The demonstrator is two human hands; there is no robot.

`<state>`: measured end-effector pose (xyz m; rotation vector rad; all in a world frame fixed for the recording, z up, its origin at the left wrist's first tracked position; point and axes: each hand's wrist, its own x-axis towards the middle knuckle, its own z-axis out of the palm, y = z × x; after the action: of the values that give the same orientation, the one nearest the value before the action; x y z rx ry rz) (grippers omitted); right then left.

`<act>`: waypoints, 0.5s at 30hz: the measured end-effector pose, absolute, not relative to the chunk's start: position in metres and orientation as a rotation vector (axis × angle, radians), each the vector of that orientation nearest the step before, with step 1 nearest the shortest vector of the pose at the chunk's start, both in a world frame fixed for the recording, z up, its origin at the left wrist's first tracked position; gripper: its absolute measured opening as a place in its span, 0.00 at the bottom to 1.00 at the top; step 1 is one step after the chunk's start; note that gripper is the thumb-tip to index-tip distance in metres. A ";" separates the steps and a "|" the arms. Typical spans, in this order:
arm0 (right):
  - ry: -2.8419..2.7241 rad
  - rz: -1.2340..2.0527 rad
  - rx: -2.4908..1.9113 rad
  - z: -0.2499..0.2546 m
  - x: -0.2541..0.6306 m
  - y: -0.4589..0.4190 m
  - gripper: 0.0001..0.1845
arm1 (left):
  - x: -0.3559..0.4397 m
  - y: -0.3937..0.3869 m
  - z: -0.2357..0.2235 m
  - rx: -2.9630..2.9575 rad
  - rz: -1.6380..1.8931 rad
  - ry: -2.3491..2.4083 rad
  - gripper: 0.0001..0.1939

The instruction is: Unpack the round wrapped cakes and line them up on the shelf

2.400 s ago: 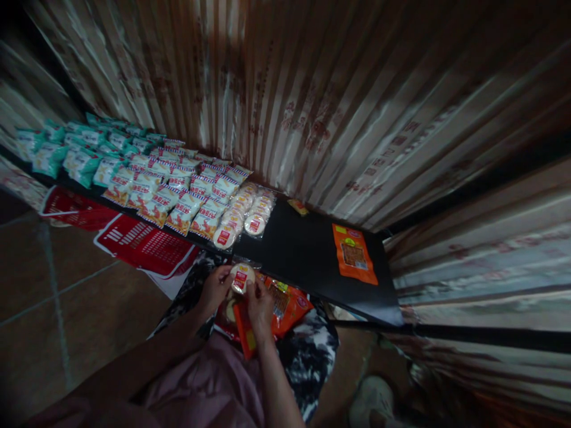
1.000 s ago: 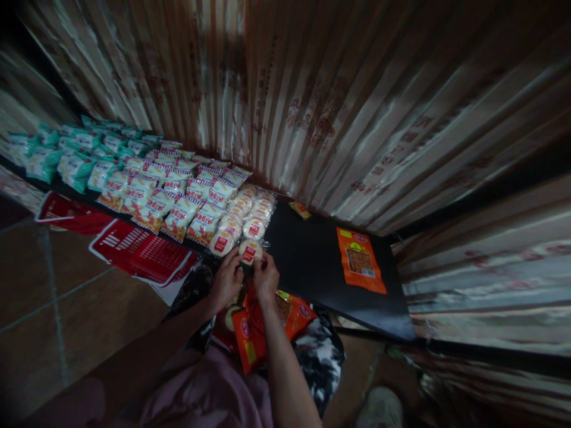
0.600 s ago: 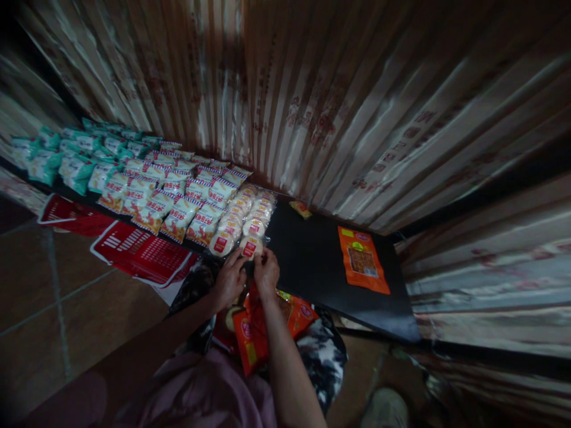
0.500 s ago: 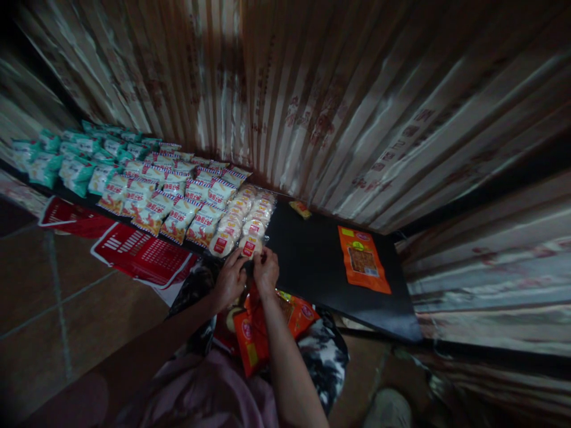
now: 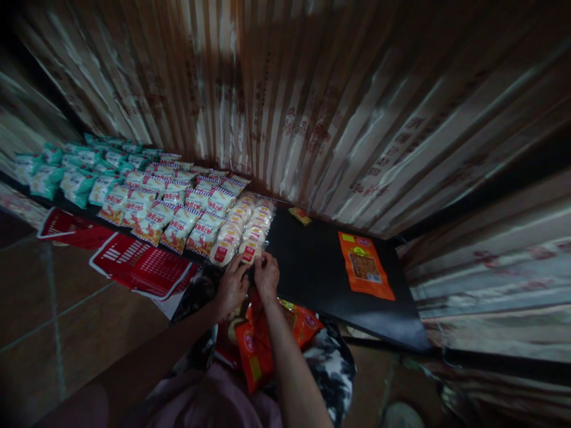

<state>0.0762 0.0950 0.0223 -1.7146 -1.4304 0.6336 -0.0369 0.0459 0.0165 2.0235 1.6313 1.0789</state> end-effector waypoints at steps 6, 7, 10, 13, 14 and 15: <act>-1.472 0.591 -1.750 0.021 0.075 0.096 0.21 | -0.039 0.047 0.019 2.069 1.026 1.653 0.22; -1.477 0.582 -1.756 0.021 0.075 0.097 0.22 | -0.039 0.047 0.019 2.077 1.018 1.660 0.22; -1.501 0.564 -1.761 0.021 0.074 0.097 0.22 | -0.039 0.046 0.018 2.132 0.985 1.679 0.22; -1.520 0.547 -1.765 0.020 0.074 0.097 0.23 | -0.038 0.044 0.016 2.221 0.934 1.665 0.23; -1.523 0.544 -1.765 0.020 0.074 0.097 0.23 | -0.037 0.044 0.015 2.244 0.918 1.659 0.23; -1.521 0.540 -1.767 0.020 0.074 0.097 0.23 | -0.037 0.043 0.014 2.261 0.904 1.655 0.23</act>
<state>0.0737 0.0972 0.0198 -1.7672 -1.5215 0.5403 -0.0372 0.0435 0.0135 2.2611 1.6549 0.9040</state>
